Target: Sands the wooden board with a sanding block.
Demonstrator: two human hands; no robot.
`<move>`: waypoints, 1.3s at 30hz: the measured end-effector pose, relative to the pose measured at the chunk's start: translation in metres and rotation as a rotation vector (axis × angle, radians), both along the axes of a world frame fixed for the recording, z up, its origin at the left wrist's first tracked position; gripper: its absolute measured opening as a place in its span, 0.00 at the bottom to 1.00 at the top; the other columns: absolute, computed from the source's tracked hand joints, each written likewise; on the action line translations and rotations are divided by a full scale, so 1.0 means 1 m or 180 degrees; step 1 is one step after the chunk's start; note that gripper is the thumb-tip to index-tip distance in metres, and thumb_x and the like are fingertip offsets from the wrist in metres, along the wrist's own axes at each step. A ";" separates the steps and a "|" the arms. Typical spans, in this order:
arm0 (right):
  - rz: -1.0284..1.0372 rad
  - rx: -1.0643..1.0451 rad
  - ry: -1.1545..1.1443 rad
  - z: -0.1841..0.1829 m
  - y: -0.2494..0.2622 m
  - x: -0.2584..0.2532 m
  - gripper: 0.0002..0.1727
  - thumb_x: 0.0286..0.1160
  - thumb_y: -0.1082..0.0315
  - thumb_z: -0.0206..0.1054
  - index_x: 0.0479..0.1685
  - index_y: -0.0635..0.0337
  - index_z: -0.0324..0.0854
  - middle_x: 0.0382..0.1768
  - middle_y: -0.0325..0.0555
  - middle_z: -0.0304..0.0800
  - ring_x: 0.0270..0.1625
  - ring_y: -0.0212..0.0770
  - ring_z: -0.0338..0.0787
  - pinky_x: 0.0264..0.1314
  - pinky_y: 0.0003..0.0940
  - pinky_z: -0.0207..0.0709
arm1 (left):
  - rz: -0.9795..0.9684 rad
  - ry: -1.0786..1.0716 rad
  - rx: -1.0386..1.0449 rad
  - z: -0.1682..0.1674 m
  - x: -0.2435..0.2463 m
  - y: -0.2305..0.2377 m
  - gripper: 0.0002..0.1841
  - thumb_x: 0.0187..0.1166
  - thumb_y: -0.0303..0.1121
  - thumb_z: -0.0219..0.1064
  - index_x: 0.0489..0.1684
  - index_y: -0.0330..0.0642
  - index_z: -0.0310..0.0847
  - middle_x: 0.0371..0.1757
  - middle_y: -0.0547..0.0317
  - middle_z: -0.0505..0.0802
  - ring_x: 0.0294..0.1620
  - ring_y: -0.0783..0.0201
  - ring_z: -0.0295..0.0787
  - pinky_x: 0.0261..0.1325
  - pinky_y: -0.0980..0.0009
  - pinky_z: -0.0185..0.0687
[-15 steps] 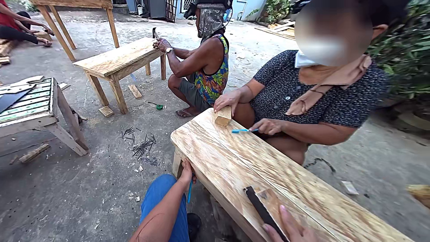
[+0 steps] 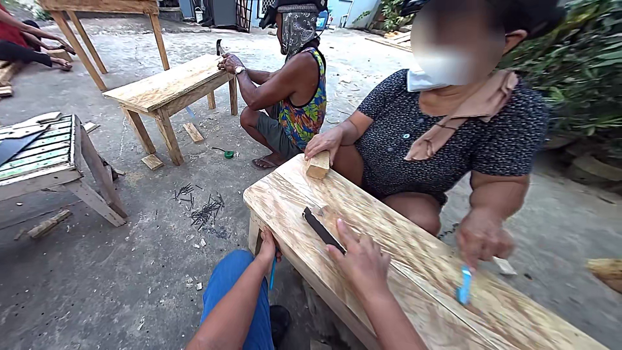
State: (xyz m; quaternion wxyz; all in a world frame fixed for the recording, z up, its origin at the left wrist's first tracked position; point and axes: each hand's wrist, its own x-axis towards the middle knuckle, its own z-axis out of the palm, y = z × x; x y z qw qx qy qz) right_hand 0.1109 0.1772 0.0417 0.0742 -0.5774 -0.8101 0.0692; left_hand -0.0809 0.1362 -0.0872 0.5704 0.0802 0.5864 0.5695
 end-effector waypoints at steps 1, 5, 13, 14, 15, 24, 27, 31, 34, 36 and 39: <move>0.0061 0.0206 0.0099 -0.006 -0.011 0.015 0.41 0.72 0.46 0.77 0.89 0.36 0.69 0.61 0.77 0.83 0.64 0.78 0.83 0.63 0.77 0.69 | -0.0019 -0.0007 0.0003 0.000 0.000 -0.001 0.36 0.86 0.66 0.18 0.62 0.46 0.60 0.21 0.58 0.73 0.12 0.64 0.64 0.15 0.70 0.65; 0.0126 0.0624 0.0335 -0.018 -0.045 0.059 0.41 0.67 0.45 0.78 0.84 0.45 0.76 0.52 0.82 0.84 0.53 0.84 0.84 0.51 0.83 0.68 | -0.0008 -0.0028 -0.0006 0.003 0.000 -0.003 0.35 0.87 0.64 0.19 0.65 0.45 0.59 0.20 0.60 0.72 0.12 0.65 0.64 0.17 0.71 0.66; -0.0266 0.0199 0.0134 -0.002 -0.001 -0.012 0.41 0.74 0.47 0.76 0.90 0.37 0.67 0.62 0.80 0.82 0.65 0.81 0.80 0.63 0.80 0.66 | -0.0070 -0.0031 0.0164 0.000 -0.002 -0.001 0.35 0.87 0.63 0.17 0.60 0.46 0.60 0.19 0.61 0.71 0.12 0.66 0.64 0.16 0.72 0.66; -0.0289 0.0037 0.0097 0.007 0.009 -0.026 0.41 0.76 0.46 0.74 0.91 0.35 0.65 0.66 0.79 0.80 0.69 0.80 0.78 0.67 0.79 0.64 | -0.0076 -0.0014 0.0182 0.003 -0.004 0.000 0.35 0.87 0.63 0.17 0.61 0.46 0.59 0.20 0.61 0.72 0.12 0.66 0.64 0.17 0.71 0.66; -0.0291 -0.0131 0.0043 0.013 0.016 -0.037 0.41 0.78 0.44 0.71 0.92 0.34 0.62 0.70 0.79 0.77 0.73 0.79 0.76 0.70 0.78 0.62 | -0.0087 0.0008 0.0186 0.005 -0.005 0.000 0.34 0.87 0.63 0.17 0.62 0.46 0.59 0.21 0.60 0.72 0.13 0.66 0.64 0.17 0.71 0.67; 0.0116 0.0199 0.0127 -0.007 -0.019 0.018 0.42 0.72 0.47 0.77 0.89 0.41 0.69 0.61 0.80 0.82 0.64 0.82 0.81 0.62 0.80 0.66 | -0.0045 0.0115 0.0085 0.002 0.002 -0.005 0.36 0.87 0.63 0.16 0.69 0.44 0.55 0.25 0.57 0.74 0.13 0.64 0.64 0.18 0.69 0.67; 0.0272 0.0570 0.0253 -0.017 -0.042 0.054 0.41 0.69 0.46 0.76 0.85 0.48 0.74 0.52 0.82 0.84 0.53 0.85 0.84 0.52 0.83 0.69 | -0.0074 0.0057 0.0133 0.000 -0.001 -0.005 0.34 0.88 0.62 0.17 0.65 0.45 0.57 0.22 0.59 0.73 0.12 0.66 0.64 0.17 0.71 0.66; 0.0170 0.0676 0.0232 -0.020 -0.041 0.052 0.42 0.68 0.45 0.77 0.85 0.48 0.74 0.50 0.82 0.84 0.51 0.85 0.84 0.50 0.82 0.68 | -0.0093 -0.0003 0.0159 -0.001 -0.002 -0.004 0.33 0.88 0.62 0.18 0.66 0.46 0.56 0.21 0.60 0.72 0.12 0.67 0.64 0.16 0.72 0.67; 0.0057 0.0631 0.0174 -0.019 -0.024 0.030 0.41 0.70 0.46 0.77 0.87 0.44 0.72 0.55 0.81 0.84 0.57 0.83 0.84 0.54 0.81 0.68 | -0.0082 -0.0005 0.0148 -0.001 0.000 -0.003 0.33 0.88 0.62 0.18 0.64 0.46 0.56 0.20 0.60 0.72 0.12 0.67 0.64 0.16 0.72 0.66; 0.0022 0.0571 0.0172 -0.016 -0.014 0.016 0.41 0.71 0.47 0.77 0.87 0.45 0.72 0.56 0.81 0.84 0.57 0.82 0.84 0.55 0.80 0.69 | -0.0071 0.0013 0.0139 -0.001 -0.001 -0.002 0.33 0.88 0.63 0.18 0.64 0.46 0.57 0.21 0.60 0.72 0.12 0.66 0.64 0.16 0.72 0.66; -0.0036 0.0340 0.0119 -0.011 -0.010 0.012 0.41 0.73 0.48 0.76 0.89 0.41 0.69 0.59 0.79 0.83 0.61 0.79 0.83 0.60 0.78 0.68 | -0.0034 0.0049 0.0068 -0.003 0.000 0.000 0.35 0.86 0.64 0.16 0.68 0.46 0.54 0.22 0.59 0.72 0.12 0.66 0.63 0.15 0.71 0.65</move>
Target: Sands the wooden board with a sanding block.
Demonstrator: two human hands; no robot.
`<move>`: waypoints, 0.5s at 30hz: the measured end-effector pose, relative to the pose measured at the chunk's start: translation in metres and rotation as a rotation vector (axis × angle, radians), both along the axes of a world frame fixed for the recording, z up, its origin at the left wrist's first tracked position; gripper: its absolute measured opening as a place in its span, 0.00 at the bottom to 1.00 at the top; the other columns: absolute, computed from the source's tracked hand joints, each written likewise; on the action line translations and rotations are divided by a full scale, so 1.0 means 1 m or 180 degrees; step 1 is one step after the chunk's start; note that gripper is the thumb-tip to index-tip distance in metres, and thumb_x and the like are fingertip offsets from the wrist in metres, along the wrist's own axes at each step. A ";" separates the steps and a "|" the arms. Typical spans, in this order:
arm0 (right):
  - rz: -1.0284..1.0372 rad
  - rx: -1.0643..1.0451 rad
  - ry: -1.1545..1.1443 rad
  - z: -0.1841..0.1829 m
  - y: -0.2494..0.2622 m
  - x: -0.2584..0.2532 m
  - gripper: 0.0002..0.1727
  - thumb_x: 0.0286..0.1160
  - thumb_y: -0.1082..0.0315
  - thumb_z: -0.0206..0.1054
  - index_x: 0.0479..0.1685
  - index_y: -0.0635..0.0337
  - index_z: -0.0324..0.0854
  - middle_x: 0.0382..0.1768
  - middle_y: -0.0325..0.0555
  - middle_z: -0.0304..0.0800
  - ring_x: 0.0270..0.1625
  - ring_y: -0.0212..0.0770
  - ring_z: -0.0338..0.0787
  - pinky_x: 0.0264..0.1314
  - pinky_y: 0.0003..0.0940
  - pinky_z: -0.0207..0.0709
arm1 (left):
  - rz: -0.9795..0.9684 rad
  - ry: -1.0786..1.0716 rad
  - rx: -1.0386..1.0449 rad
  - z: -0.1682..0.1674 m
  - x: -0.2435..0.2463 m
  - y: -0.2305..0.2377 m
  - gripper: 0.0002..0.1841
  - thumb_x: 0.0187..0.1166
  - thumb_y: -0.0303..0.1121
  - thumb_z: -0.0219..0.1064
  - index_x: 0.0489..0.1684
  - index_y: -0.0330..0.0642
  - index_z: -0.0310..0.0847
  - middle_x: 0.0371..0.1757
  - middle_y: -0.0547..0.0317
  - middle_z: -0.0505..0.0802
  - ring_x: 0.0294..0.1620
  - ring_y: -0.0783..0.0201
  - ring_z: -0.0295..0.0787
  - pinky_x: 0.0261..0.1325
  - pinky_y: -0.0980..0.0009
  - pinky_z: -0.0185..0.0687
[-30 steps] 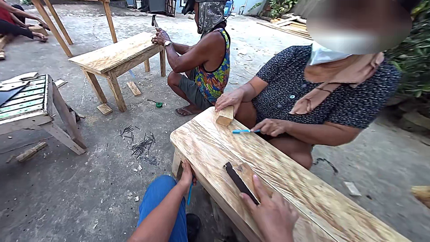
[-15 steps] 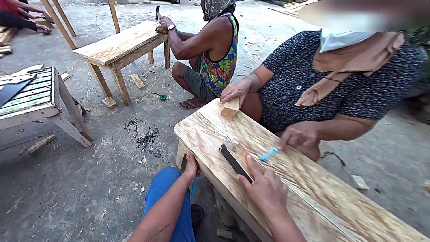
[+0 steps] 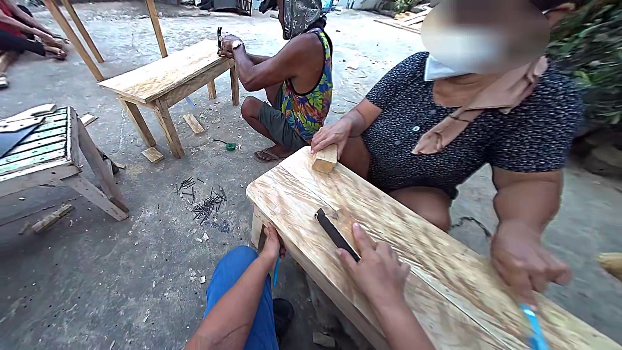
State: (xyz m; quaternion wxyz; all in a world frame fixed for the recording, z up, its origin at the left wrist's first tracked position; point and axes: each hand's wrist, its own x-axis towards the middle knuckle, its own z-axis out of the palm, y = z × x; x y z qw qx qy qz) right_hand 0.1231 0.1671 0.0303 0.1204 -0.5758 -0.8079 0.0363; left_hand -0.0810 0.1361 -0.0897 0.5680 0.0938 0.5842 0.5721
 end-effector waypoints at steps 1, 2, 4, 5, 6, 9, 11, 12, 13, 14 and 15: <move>0.0030 -0.0002 0.0007 0.000 -0.001 0.003 0.41 0.73 0.48 0.76 0.89 0.41 0.69 0.59 0.79 0.83 0.61 0.79 0.83 0.60 0.77 0.68 | 0.0022 -0.0002 -0.0033 0.001 0.001 0.000 0.36 0.86 0.64 0.16 0.69 0.46 0.54 0.23 0.58 0.73 0.12 0.65 0.63 0.16 0.70 0.65; 0.0064 0.0030 0.0040 -0.001 -0.004 0.009 0.41 0.72 0.48 0.77 0.89 0.42 0.70 0.59 0.80 0.83 0.61 0.79 0.83 0.60 0.78 0.68 | 0.0046 -0.0006 -0.0058 0.002 0.002 0.000 0.36 0.86 0.64 0.16 0.69 0.45 0.55 0.23 0.58 0.73 0.13 0.65 0.63 0.16 0.70 0.65; 0.0104 0.0122 0.0104 -0.003 -0.017 0.024 0.41 0.70 0.48 0.78 0.87 0.43 0.72 0.57 0.80 0.84 0.60 0.81 0.84 0.58 0.80 0.69 | 0.0074 -0.0013 -0.0054 0.002 0.002 -0.001 0.36 0.86 0.65 0.17 0.64 0.45 0.57 0.21 0.59 0.72 0.12 0.65 0.63 0.16 0.70 0.65; 0.0107 0.0165 0.0130 -0.004 -0.026 0.034 0.41 0.69 0.49 0.78 0.86 0.44 0.73 0.55 0.81 0.84 0.58 0.83 0.84 0.56 0.81 0.69 | 0.0066 -0.0023 -0.0042 0.002 0.001 -0.001 0.36 0.86 0.65 0.17 0.63 0.45 0.57 0.20 0.59 0.72 0.12 0.65 0.64 0.15 0.71 0.66; 0.0094 0.0189 0.0148 -0.004 -0.034 0.044 0.41 0.69 0.49 0.79 0.86 0.45 0.74 0.54 0.81 0.84 0.56 0.84 0.84 0.54 0.81 0.69 | 0.0060 -0.0024 -0.0040 0.002 0.001 -0.001 0.35 0.86 0.64 0.18 0.61 0.45 0.58 0.19 0.59 0.72 0.11 0.65 0.64 0.15 0.71 0.66; 0.0078 0.0246 0.0188 -0.006 -0.050 0.064 0.41 0.68 0.48 0.78 0.85 0.49 0.75 0.54 0.84 0.83 0.54 0.86 0.84 0.51 0.83 0.69 | -0.0049 0.0010 0.0007 0.003 -0.001 -0.002 0.37 0.87 0.64 0.16 0.61 0.43 0.61 0.20 0.60 0.73 0.12 0.66 0.66 0.17 0.71 0.67; 0.0042 0.0333 0.0201 -0.008 -0.051 0.063 0.41 0.67 0.47 0.78 0.84 0.50 0.76 0.51 0.83 0.84 0.51 0.86 0.84 0.49 0.83 0.68 | -0.0104 0.0071 0.0027 0.002 -0.001 -0.003 0.39 0.87 0.63 0.15 0.60 0.41 0.64 0.20 0.60 0.74 0.13 0.65 0.66 0.19 0.70 0.68; 0.0004 0.0363 0.0187 -0.009 -0.049 0.059 0.41 0.67 0.47 0.79 0.84 0.50 0.76 0.50 0.82 0.84 0.51 0.85 0.84 0.48 0.82 0.68 | -0.0121 0.0079 0.0026 0.002 -0.001 -0.003 0.39 0.87 0.63 0.15 0.60 0.41 0.64 0.20 0.60 0.74 0.13 0.65 0.66 0.19 0.71 0.68; -0.0031 0.0396 0.0161 -0.010 -0.045 0.054 0.41 0.67 0.47 0.79 0.84 0.49 0.76 0.49 0.81 0.84 0.50 0.84 0.84 0.47 0.82 0.68 | -0.0102 0.0065 0.0023 0.002 -0.001 -0.002 0.38 0.87 0.63 0.16 0.61 0.41 0.64 0.21 0.60 0.74 0.13 0.65 0.66 0.18 0.71 0.68; -0.0055 0.0419 0.0135 -0.011 -0.040 0.049 0.41 0.67 0.47 0.79 0.84 0.48 0.76 0.48 0.80 0.85 0.50 0.83 0.84 0.47 0.81 0.68 | -0.0069 0.0050 0.0021 0.002 0.000 -0.002 0.38 0.87 0.63 0.16 0.60 0.41 0.64 0.20 0.59 0.74 0.13 0.65 0.66 0.18 0.71 0.68; -0.0089 0.0387 0.0121 -0.010 -0.034 0.043 0.41 0.67 0.48 0.79 0.85 0.47 0.75 0.49 0.80 0.85 0.51 0.83 0.84 0.49 0.81 0.68 | -0.0034 0.0041 0.0007 0.002 0.001 -0.002 0.38 0.87 0.64 0.17 0.60 0.42 0.63 0.20 0.59 0.74 0.12 0.65 0.65 0.17 0.71 0.67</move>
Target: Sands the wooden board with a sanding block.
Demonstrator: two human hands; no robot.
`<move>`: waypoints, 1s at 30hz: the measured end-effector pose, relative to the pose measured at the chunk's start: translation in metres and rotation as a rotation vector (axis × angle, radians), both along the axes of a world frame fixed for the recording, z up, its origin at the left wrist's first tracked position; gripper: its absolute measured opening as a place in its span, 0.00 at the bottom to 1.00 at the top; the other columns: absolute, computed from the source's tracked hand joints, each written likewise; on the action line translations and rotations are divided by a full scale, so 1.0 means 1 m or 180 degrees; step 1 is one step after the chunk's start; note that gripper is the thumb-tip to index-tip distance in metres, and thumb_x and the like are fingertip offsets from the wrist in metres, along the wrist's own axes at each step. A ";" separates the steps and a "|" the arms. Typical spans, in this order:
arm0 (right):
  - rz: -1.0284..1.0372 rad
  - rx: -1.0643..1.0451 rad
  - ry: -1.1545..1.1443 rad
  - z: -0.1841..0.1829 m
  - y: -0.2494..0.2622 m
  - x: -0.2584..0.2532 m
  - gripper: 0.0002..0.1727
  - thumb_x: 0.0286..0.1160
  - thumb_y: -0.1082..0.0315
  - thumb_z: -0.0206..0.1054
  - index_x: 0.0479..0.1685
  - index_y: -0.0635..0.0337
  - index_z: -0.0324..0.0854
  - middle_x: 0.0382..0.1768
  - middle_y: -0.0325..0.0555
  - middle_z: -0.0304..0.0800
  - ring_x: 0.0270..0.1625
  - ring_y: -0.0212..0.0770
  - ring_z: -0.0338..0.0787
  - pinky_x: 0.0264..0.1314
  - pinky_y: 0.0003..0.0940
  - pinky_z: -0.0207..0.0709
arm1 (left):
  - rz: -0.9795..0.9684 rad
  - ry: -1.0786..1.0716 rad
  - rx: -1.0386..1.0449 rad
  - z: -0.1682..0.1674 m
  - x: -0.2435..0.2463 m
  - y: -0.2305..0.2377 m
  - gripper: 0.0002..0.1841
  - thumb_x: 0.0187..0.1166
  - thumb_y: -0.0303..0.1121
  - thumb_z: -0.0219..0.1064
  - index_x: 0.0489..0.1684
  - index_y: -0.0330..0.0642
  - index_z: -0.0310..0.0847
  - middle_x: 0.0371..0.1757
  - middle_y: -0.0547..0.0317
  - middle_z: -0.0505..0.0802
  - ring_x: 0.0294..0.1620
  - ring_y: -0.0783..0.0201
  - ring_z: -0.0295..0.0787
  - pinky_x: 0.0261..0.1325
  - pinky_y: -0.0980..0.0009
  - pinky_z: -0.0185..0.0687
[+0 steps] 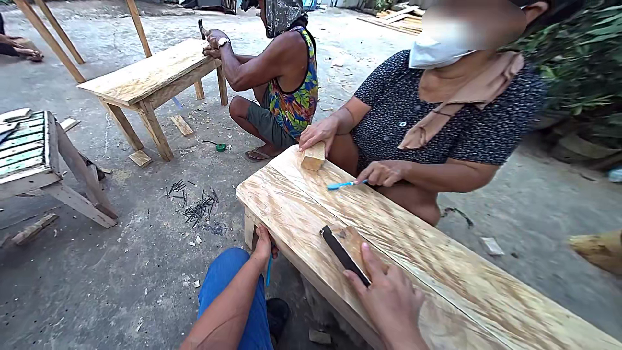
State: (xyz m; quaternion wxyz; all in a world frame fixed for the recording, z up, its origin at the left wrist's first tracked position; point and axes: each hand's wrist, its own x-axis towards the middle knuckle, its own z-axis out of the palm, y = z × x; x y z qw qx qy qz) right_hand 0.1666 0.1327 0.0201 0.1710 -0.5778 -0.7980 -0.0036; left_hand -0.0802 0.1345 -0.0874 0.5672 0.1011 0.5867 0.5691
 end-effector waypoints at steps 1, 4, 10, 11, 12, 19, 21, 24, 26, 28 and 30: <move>-0.0031 -0.0058 -0.0014 0.002 0.005 -0.006 0.41 0.68 0.49 0.79 0.86 0.46 0.74 0.51 0.81 0.85 0.53 0.83 0.84 0.51 0.81 0.69 | 0.0015 -0.0006 -0.0011 0.000 0.000 0.000 0.38 0.87 0.64 0.17 0.62 0.42 0.62 0.20 0.59 0.74 0.12 0.65 0.65 0.17 0.71 0.67; -0.0100 -0.0260 -0.0049 0.008 0.015 -0.018 0.42 0.70 0.50 0.79 0.88 0.45 0.71 0.55 0.81 0.84 0.58 0.82 0.83 0.57 0.79 0.69 | 0.0026 0.0004 -0.0061 0.000 0.000 0.000 0.39 0.86 0.65 0.16 0.68 0.43 0.59 0.23 0.57 0.74 0.13 0.64 0.65 0.17 0.70 0.67; 0.0200 -0.0123 0.0060 0.005 -0.008 0.009 0.43 0.72 0.37 0.69 0.86 0.49 0.73 0.53 0.81 0.84 0.54 0.84 0.84 0.52 0.82 0.69 | 0.0080 -0.0005 -0.0125 0.004 0.001 -0.001 0.39 0.85 0.65 0.15 0.66 0.43 0.59 0.23 0.57 0.74 0.13 0.64 0.64 0.16 0.70 0.66; 0.0233 -0.0069 0.0070 0.003 -0.015 0.017 0.44 0.74 0.33 0.64 0.85 0.51 0.75 0.52 0.82 0.84 0.52 0.85 0.84 0.50 0.82 0.69 | 0.0098 -0.0006 -0.0117 0.004 0.002 -0.001 0.38 0.86 0.65 0.16 0.65 0.43 0.59 0.22 0.57 0.73 0.12 0.64 0.64 0.16 0.70 0.66; 0.0240 -0.0078 0.0068 0.003 -0.021 0.022 0.45 0.75 0.30 0.59 0.85 0.52 0.75 0.53 0.83 0.84 0.52 0.86 0.84 0.50 0.82 0.69 | 0.0109 -0.0012 -0.0103 0.004 0.001 -0.001 0.37 0.86 0.65 0.16 0.65 0.43 0.59 0.22 0.58 0.73 0.12 0.65 0.64 0.15 0.70 0.66; 0.0080 0.0038 0.0049 -0.001 0.006 -0.005 0.39 0.76 0.39 0.68 0.85 0.49 0.75 0.48 0.80 0.85 0.50 0.83 0.85 0.50 0.80 0.70 | 0.0021 -0.0049 0.0012 -0.001 -0.002 -0.001 0.36 0.86 0.64 0.17 0.63 0.44 0.60 0.20 0.59 0.73 0.12 0.65 0.64 0.16 0.71 0.66; -0.0011 -0.0165 -0.0014 0.005 0.023 -0.028 0.39 0.77 0.42 0.70 0.87 0.45 0.72 0.54 0.80 0.85 0.56 0.81 0.84 0.55 0.79 0.69 | 0.0007 -0.0018 -0.0020 -0.001 -0.002 -0.001 0.36 0.86 0.64 0.17 0.63 0.44 0.59 0.21 0.59 0.72 0.12 0.65 0.64 0.16 0.71 0.66; -0.0105 -0.0700 -0.0149 0.022 0.042 -0.052 0.41 0.80 0.41 0.67 0.93 0.41 0.62 0.66 0.79 0.80 0.68 0.79 0.80 0.67 0.77 0.66 | 0.0003 0.0047 -0.0072 -0.001 -0.001 0.000 0.38 0.85 0.65 0.15 0.69 0.44 0.57 0.22 0.57 0.73 0.13 0.64 0.64 0.17 0.69 0.66; -0.0035 -0.0921 -0.0291 0.027 0.044 -0.052 0.43 0.81 0.40 0.66 0.95 0.39 0.56 0.70 0.78 0.77 0.72 0.78 0.77 0.70 0.76 0.64 | 0.0026 0.0101 -0.0108 0.001 0.000 0.000 0.40 0.85 0.65 0.13 0.73 0.43 0.55 0.24 0.56 0.74 0.14 0.62 0.65 0.18 0.67 0.67; 0.0026 -0.1010 -0.0370 0.028 0.040 -0.043 0.43 0.81 0.42 0.67 0.96 0.38 0.55 0.71 0.78 0.76 0.72 0.78 0.77 0.71 0.74 0.65 | 0.0057 0.0109 -0.0121 0.002 0.001 0.000 0.40 0.84 0.66 0.14 0.76 0.44 0.52 0.25 0.55 0.73 0.14 0.61 0.65 0.18 0.66 0.67; 0.0038 -0.0969 -0.0363 0.026 0.030 -0.031 0.43 0.80 0.45 0.70 0.95 0.39 0.57 0.68 0.80 0.77 0.70 0.79 0.78 0.70 0.75 0.66 | 0.0085 0.0075 -0.0134 0.002 0.002 0.001 0.39 0.84 0.66 0.14 0.77 0.46 0.50 0.25 0.55 0.73 0.14 0.61 0.64 0.17 0.67 0.66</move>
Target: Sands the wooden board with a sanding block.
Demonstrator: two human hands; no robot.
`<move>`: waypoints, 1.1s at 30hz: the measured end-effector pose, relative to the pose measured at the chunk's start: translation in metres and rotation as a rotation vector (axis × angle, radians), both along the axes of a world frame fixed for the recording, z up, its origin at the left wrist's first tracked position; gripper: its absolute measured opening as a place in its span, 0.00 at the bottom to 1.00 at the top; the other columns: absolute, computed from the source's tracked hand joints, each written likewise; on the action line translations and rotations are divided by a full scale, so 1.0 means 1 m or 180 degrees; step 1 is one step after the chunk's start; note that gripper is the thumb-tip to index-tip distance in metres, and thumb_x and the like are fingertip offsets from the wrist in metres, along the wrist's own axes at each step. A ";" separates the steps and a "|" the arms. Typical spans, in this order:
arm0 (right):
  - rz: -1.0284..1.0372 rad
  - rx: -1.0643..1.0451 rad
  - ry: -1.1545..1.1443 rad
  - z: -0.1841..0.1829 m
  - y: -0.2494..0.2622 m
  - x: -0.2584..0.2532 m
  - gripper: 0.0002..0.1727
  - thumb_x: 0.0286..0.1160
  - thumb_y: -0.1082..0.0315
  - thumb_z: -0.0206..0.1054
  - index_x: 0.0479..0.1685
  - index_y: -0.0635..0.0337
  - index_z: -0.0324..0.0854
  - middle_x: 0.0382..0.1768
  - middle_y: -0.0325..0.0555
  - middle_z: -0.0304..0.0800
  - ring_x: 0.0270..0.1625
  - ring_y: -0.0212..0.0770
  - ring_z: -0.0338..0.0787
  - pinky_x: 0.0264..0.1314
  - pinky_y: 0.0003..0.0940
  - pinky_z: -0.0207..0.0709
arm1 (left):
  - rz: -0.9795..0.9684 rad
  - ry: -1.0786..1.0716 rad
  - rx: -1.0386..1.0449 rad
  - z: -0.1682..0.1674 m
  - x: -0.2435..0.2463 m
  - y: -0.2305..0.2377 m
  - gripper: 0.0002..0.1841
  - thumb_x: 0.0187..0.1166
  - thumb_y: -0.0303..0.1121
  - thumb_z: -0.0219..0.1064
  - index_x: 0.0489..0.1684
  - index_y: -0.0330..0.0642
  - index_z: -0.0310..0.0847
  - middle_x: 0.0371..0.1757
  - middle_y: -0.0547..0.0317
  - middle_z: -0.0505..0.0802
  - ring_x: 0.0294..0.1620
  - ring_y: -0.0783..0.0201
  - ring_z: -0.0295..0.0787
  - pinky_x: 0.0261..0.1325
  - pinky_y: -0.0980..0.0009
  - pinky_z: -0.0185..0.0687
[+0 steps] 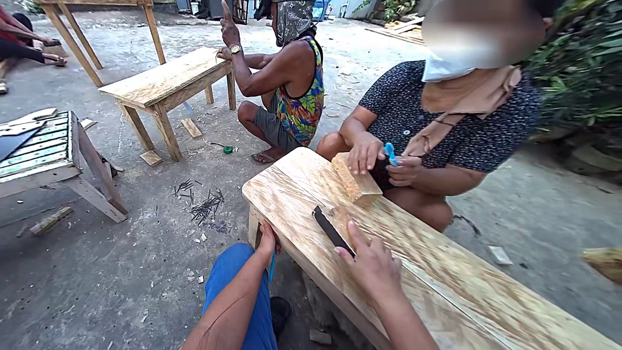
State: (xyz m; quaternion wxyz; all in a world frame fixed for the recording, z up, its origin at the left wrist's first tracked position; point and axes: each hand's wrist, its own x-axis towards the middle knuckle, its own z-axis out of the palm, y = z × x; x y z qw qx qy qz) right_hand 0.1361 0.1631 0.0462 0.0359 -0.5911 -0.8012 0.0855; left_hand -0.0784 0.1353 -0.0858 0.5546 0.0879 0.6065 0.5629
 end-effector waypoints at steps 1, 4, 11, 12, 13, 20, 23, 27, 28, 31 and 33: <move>0.0014 0.0132 0.0063 -0.004 -0.007 0.009 0.43 0.78 0.46 0.72 0.94 0.40 0.60 0.65 0.81 0.79 0.68 0.80 0.80 0.67 0.77 0.67 | -0.0004 -0.0019 0.0006 -0.001 0.000 0.000 0.39 0.84 0.66 0.15 0.77 0.46 0.50 0.26 0.55 0.73 0.14 0.62 0.64 0.17 0.67 0.66; 0.0064 0.0596 0.0257 -0.019 -0.022 0.032 0.42 0.74 0.48 0.75 0.90 0.45 0.68 0.59 0.83 0.82 0.61 0.83 0.82 0.59 0.80 0.69 | 0.0003 -0.0057 0.0030 -0.001 -0.001 0.000 0.38 0.85 0.66 0.16 0.71 0.45 0.55 0.23 0.57 0.73 0.13 0.63 0.64 0.17 0.68 0.66; -0.0183 0.0231 0.0075 -0.007 0.000 0.008 0.42 0.79 0.46 0.71 0.93 0.42 0.61 0.64 0.81 0.79 0.66 0.79 0.80 0.64 0.76 0.68 | -0.0028 -0.0073 0.0037 -0.003 -0.001 0.002 0.39 0.84 0.67 0.15 0.70 0.47 0.55 0.24 0.56 0.73 0.13 0.63 0.64 0.16 0.69 0.65; -0.0197 0.0166 0.0044 -0.004 0.005 0.002 0.42 0.80 0.46 0.70 0.94 0.41 0.59 0.66 0.80 0.79 0.68 0.79 0.80 0.66 0.75 0.68 | 0.0001 -0.0079 0.0029 -0.003 0.000 0.002 0.39 0.83 0.67 0.15 0.69 0.47 0.56 0.23 0.57 0.73 0.13 0.63 0.63 0.16 0.69 0.64; -0.0204 0.0104 0.0029 -0.002 0.008 -0.002 0.42 0.81 0.45 0.69 0.95 0.40 0.58 0.67 0.79 0.78 0.70 0.78 0.79 0.67 0.75 0.67 | 0.0030 -0.0081 0.0022 -0.003 0.000 0.002 0.38 0.83 0.68 0.15 0.67 0.47 0.56 0.22 0.56 0.73 0.12 0.63 0.63 0.15 0.69 0.64; -0.0013 0.0377 0.0139 -0.012 -0.014 0.027 0.41 0.77 0.49 0.73 0.92 0.43 0.64 0.61 0.81 0.81 0.63 0.81 0.81 0.63 0.78 0.68 | 0.0039 -0.0071 0.0011 -0.004 -0.001 0.002 0.38 0.83 0.67 0.15 0.69 0.46 0.54 0.23 0.56 0.73 0.12 0.63 0.63 0.15 0.68 0.65; 0.0133 0.0848 0.0322 -0.026 -0.024 0.044 0.40 0.73 0.48 0.74 0.88 0.48 0.71 0.54 0.84 0.83 0.56 0.85 0.83 0.53 0.82 0.69 | 0.0043 -0.0082 0.0075 -0.003 -0.001 0.002 0.37 0.84 0.66 0.16 0.71 0.46 0.53 0.23 0.57 0.73 0.12 0.64 0.63 0.15 0.69 0.65; 0.0159 0.0739 0.0333 -0.020 -0.004 0.015 0.39 0.75 0.49 0.74 0.88 0.49 0.70 0.55 0.84 0.82 0.57 0.84 0.83 0.56 0.80 0.69 | -0.0021 -0.0027 0.0064 -0.003 0.001 0.002 0.39 0.85 0.65 0.14 0.72 0.43 0.55 0.25 0.56 0.74 0.14 0.63 0.64 0.18 0.68 0.67; 0.0214 0.0613 0.0304 -0.015 0.006 0.001 0.39 0.76 0.49 0.74 0.89 0.46 0.69 0.57 0.82 0.82 0.59 0.82 0.83 0.58 0.79 0.69 | -0.0004 -0.0031 0.0057 -0.003 0.001 0.002 0.39 0.85 0.65 0.14 0.70 0.43 0.56 0.24 0.56 0.74 0.14 0.63 0.64 0.18 0.68 0.66; 0.0390 0.0105 0.0109 0.001 0.040 -0.043 0.38 0.81 0.46 0.68 0.92 0.38 0.63 0.69 0.77 0.78 0.71 0.76 0.78 0.71 0.74 0.64 | 0.0033 -0.0041 0.0042 -0.004 0.000 0.003 0.39 0.84 0.66 0.14 0.68 0.45 0.56 0.24 0.56 0.74 0.12 0.63 0.63 0.16 0.68 0.65; 0.0481 0.0051 0.0033 0.004 0.055 -0.055 0.38 0.82 0.44 0.66 0.92 0.35 0.62 0.70 0.75 0.78 0.73 0.74 0.77 0.72 0.73 0.64 | 0.0050 -0.0034 0.0016 -0.003 0.000 0.005 0.40 0.84 0.67 0.14 0.72 0.46 0.55 0.26 0.54 0.75 0.13 0.62 0.64 0.16 0.68 0.65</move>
